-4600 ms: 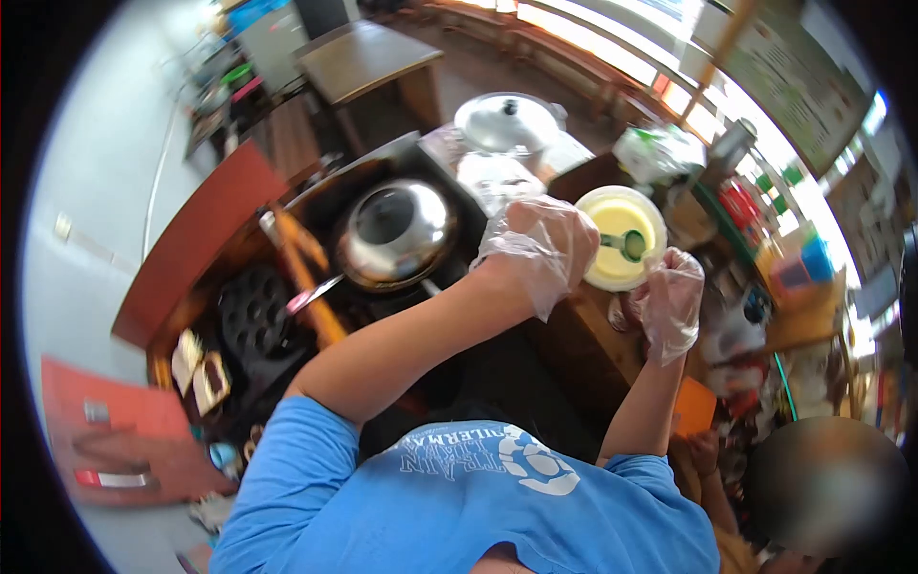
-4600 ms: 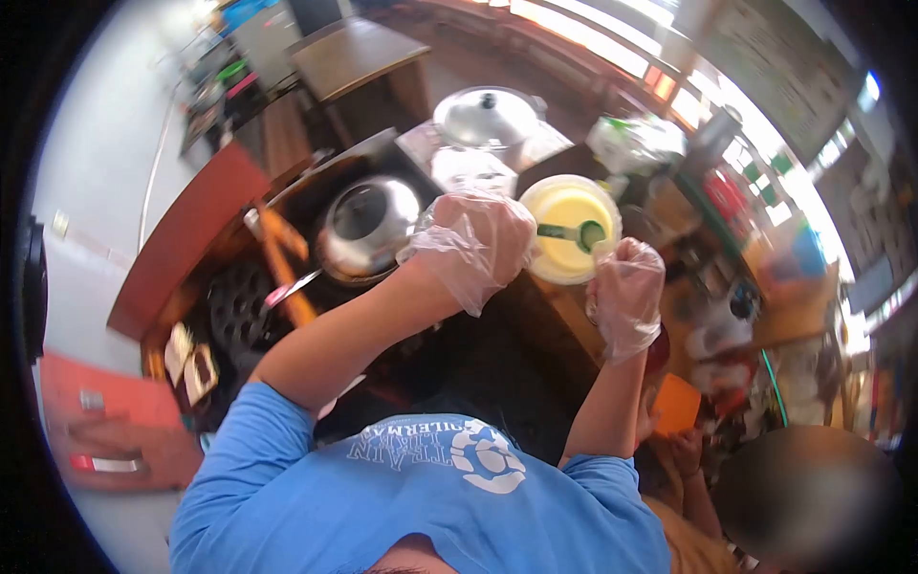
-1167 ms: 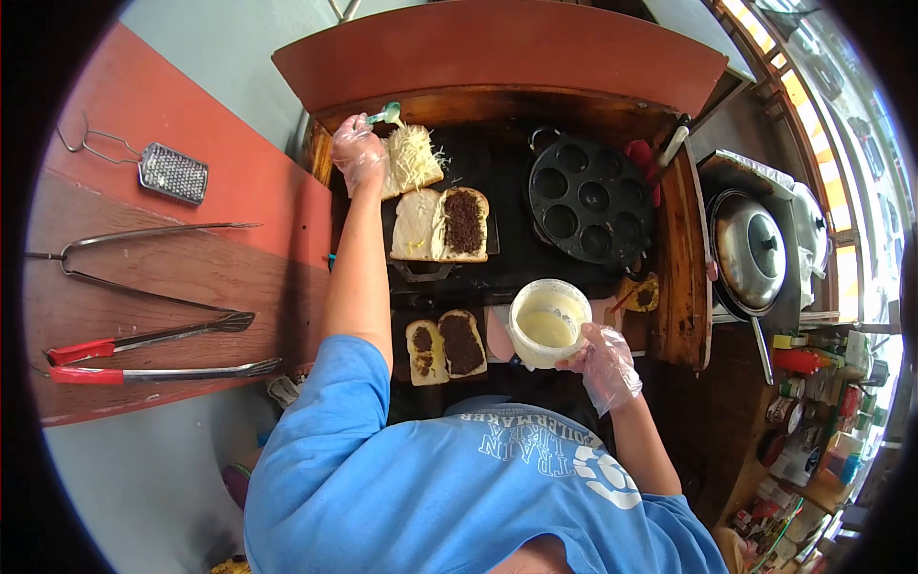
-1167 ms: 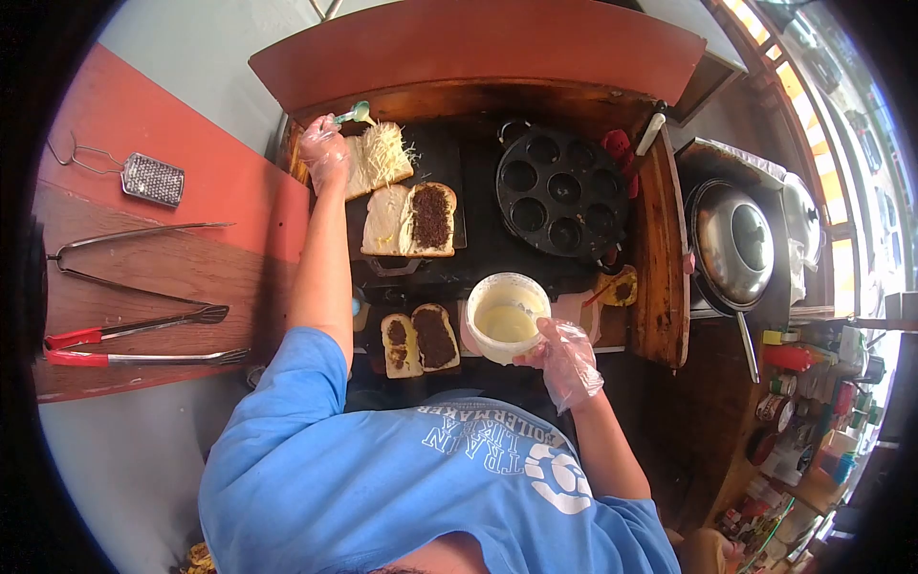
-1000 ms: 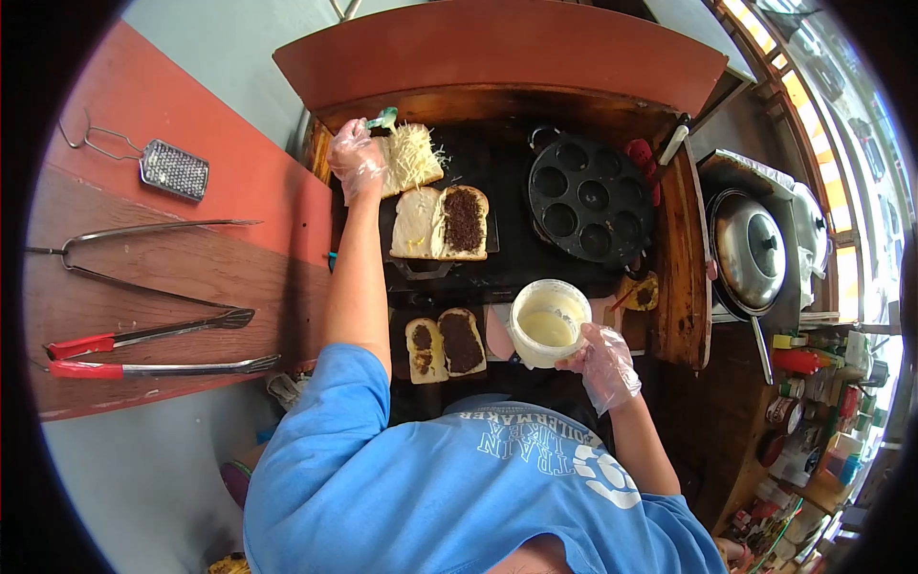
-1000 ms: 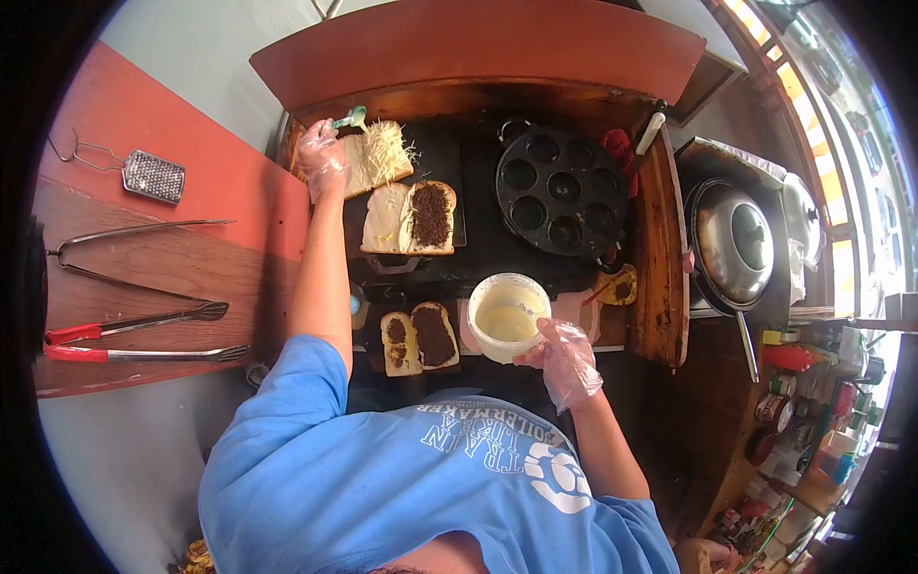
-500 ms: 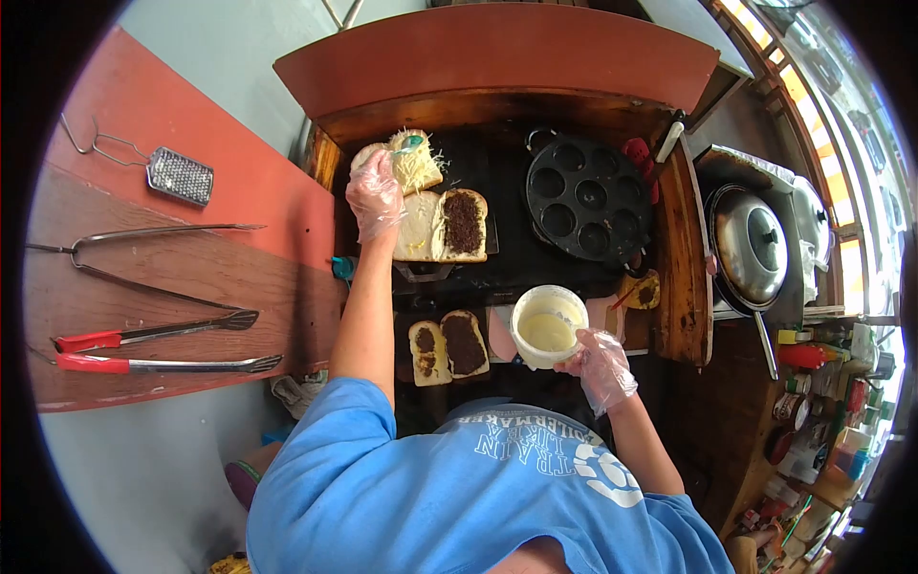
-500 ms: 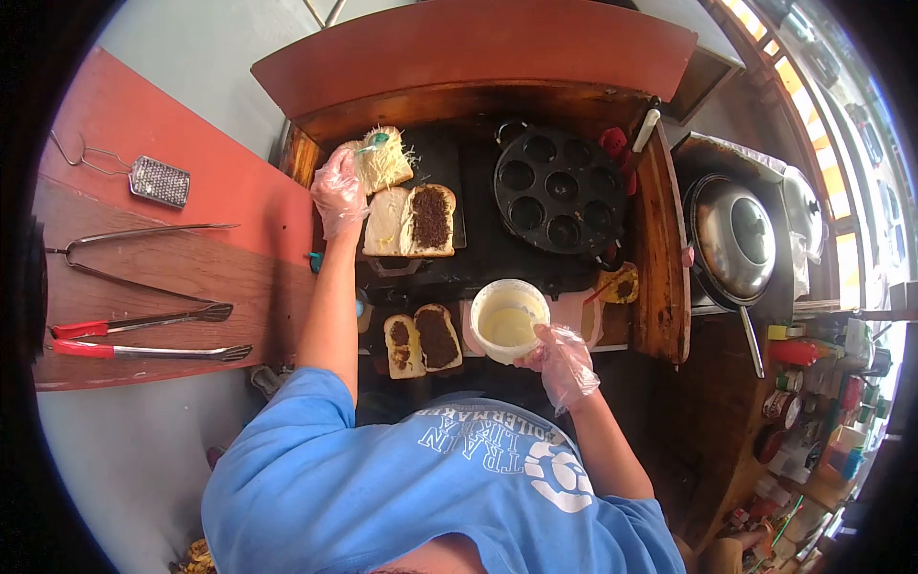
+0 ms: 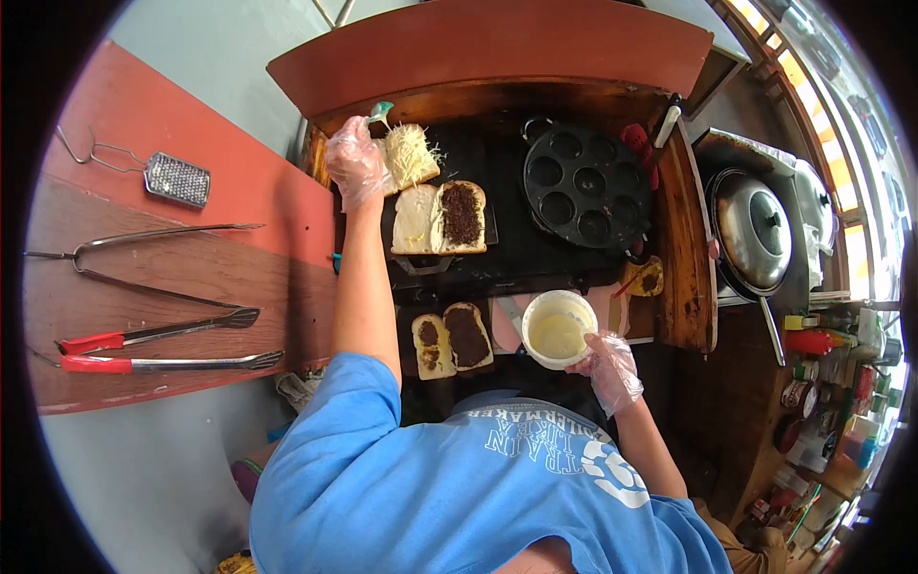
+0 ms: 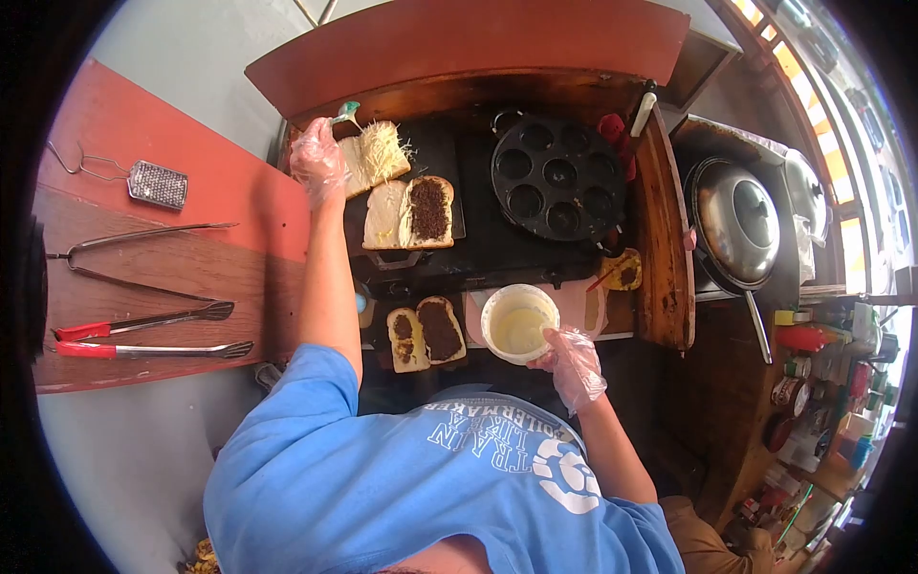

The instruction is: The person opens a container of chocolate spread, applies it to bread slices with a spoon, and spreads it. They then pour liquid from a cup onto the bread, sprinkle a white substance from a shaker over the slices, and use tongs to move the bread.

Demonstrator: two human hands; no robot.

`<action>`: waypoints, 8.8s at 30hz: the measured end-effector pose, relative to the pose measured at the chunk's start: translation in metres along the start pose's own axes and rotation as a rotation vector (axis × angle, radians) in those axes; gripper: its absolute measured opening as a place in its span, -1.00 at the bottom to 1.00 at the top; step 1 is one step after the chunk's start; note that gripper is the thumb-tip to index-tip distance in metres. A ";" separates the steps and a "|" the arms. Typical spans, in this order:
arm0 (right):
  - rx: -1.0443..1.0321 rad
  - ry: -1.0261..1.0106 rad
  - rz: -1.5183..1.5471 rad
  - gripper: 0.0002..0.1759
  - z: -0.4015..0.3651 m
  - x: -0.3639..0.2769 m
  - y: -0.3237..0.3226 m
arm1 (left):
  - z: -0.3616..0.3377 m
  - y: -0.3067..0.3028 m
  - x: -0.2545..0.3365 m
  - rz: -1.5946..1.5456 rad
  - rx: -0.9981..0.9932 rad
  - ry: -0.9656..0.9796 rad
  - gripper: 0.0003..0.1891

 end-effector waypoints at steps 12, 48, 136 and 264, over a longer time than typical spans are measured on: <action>0.015 -0.027 0.004 -0.57 -0.006 0.004 -0.008 | 0.025 0.006 0.008 -0.018 0.071 0.110 -0.90; -0.034 -0.082 0.039 -0.69 0.000 0.022 0.011 | -0.066 0.005 -0.028 0.144 -0.160 0.009 -0.90; 0.998 -0.249 0.739 -0.73 -0.334 0.193 -0.689 | -0.580 0.216 1.130 -0.671 -1.654 0.682 -0.62; 0.776 -0.982 -0.940 -0.86 0.022 -0.122 -0.172 | 0.008 0.025 0.020 0.303 -0.748 0.149 -0.47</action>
Point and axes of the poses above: each hand's wrist, its own z-axis towards the middle knuckle, its own y-axis out of the palm, x = y × z, the point moved 4 cm from there along z, towards the middle knuckle, and after that the axes turned 3 degrees about -z, right-handed, at the moved point
